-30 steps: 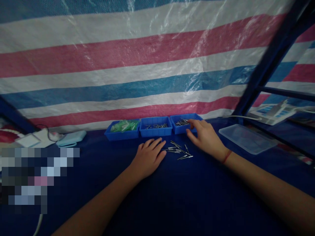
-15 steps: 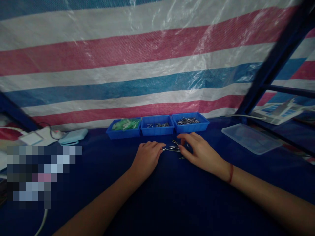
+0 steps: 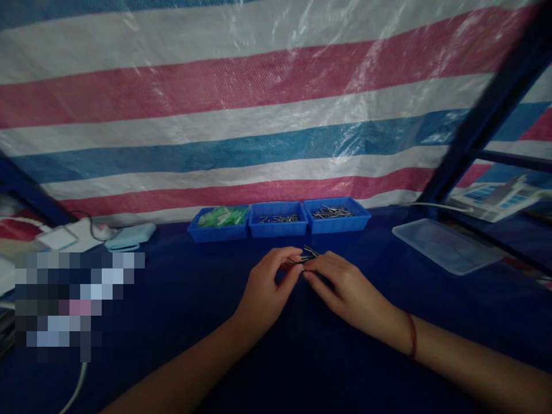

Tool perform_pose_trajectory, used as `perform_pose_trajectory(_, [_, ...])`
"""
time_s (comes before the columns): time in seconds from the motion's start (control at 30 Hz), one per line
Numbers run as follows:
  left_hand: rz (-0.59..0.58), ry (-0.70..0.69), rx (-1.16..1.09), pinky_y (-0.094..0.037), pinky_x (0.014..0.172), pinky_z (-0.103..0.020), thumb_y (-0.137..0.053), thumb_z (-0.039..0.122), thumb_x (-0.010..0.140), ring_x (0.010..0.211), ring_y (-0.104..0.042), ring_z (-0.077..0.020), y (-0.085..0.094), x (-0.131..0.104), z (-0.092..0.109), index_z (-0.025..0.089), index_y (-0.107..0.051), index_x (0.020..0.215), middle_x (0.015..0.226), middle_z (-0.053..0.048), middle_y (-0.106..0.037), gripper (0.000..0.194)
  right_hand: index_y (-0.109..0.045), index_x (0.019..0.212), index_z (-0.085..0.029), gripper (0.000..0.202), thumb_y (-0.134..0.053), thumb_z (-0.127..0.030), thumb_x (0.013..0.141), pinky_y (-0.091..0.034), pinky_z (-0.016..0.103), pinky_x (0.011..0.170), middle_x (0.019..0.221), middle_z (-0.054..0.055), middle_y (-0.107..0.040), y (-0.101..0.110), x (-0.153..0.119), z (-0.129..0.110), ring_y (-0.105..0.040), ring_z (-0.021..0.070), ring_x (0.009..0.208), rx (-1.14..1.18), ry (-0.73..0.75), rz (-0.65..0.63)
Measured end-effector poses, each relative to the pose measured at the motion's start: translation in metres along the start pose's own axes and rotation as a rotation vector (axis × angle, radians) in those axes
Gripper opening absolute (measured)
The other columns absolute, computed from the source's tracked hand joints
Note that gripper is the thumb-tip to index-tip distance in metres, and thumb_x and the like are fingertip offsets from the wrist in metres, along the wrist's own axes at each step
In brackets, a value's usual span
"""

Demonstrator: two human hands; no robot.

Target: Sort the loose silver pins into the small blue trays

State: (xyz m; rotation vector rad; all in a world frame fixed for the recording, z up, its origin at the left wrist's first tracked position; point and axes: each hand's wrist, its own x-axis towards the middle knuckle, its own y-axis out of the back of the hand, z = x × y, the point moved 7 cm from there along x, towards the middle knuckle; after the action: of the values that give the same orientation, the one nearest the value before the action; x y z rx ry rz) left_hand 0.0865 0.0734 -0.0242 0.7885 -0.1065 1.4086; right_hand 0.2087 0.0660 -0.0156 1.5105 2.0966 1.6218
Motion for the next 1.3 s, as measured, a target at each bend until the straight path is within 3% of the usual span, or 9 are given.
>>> perform_pose_trajectory(0.1, [0.057, 0.167, -0.207, -0.052, 0.075, -0.029, -0.059, 0.021, 0.08, 0.082, -0.064, -0.0152, 0.0, -0.002, -0.009, 0.02, -0.054, 0.107, 0.1, -0.005, -0.063, 0.028, -0.061, 0.087, -0.02, 0.015, -0.046, -0.021, 0.089, -0.046, 0.03, 0.073, 0.086, 0.002, -0.067, 0.004, -0.001, 0.006, -0.06, 0.0153, 0.079, 0.163, -0.118, 0.085])
perform_pose_trajectory(0.23, [-0.001, 0.264, -0.243, -0.052, 0.073, -0.03, -0.055, 0.027, 0.082, 0.08, -0.064, -0.0161, -0.004, -0.003, -0.01, 0.017, -0.06, 0.089, 0.087, -0.004, -0.067, 0.014, -0.062, 0.085, -0.021, 0.015, -0.047, -0.023, 0.089, -0.045, 0.029, 0.074, 0.084, 0.0, -0.067, 0.002, -0.002, 0.004, -0.06, 0.0139, 0.078, 0.247, -0.14, 0.089])
perform_pose_trajectory(0.63, [-0.02, 0.173, -0.133, -0.049, 0.068, -0.027, -0.053, 0.027, 0.085, 0.074, -0.061, -0.0141, -0.002, -0.003, -0.005, 0.017, -0.062, 0.087, 0.083, -0.002, -0.066, 0.013, -0.06, 0.087, -0.022, 0.015, -0.045, -0.021, 0.089, -0.045, 0.032, 0.077, 0.086, 0.002, -0.065, -0.003, -0.004, 0.001, -0.059, 0.0158, 0.081, 0.227, -0.083, 0.061])
perform_pose_trajectory(0.83, [-0.023, 0.155, -0.163, -0.05, 0.073, -0.027, -0.051, 0.025, 0.086, 0.08, -0.062, -0.0147, -0.002, -0.003, -0.003, 0.017, -0.062, 0.089, 0.087, -0.003, -0.066, 0.013, -0.058, 0.083, -0.021, 0.011, -0.048, -0.021, 0.087, -0.045, 0.031, 0.076, 0.083, 0.001, -0.064, -0.003, -0.004, 0.003, -0.059, 0.015, 0.079, 0.233, -0.109, 0.086])
perform_pose_trajectory(1.3, [-0.029, 0.2, -0.154, -0.049, 0.07, -0.028, -0.052, 0.027, 0.086, 0.076, -0.061, -0.0152, -0.003, -0.003, -0.008, 0.019, -0.062, 0.092, 0.084, -0.003, -0.065, 0.015, -0.061, 0.084, -0.021, 0.009, -0.052, -0.022, 0.085, -0.048, 0.029, 0.066, 0.079, 0.003, -0.064, 0.021, -0.006, 0.004, -0.059, 0.0159, 0.072, 0.176, -0.11, 0.294])
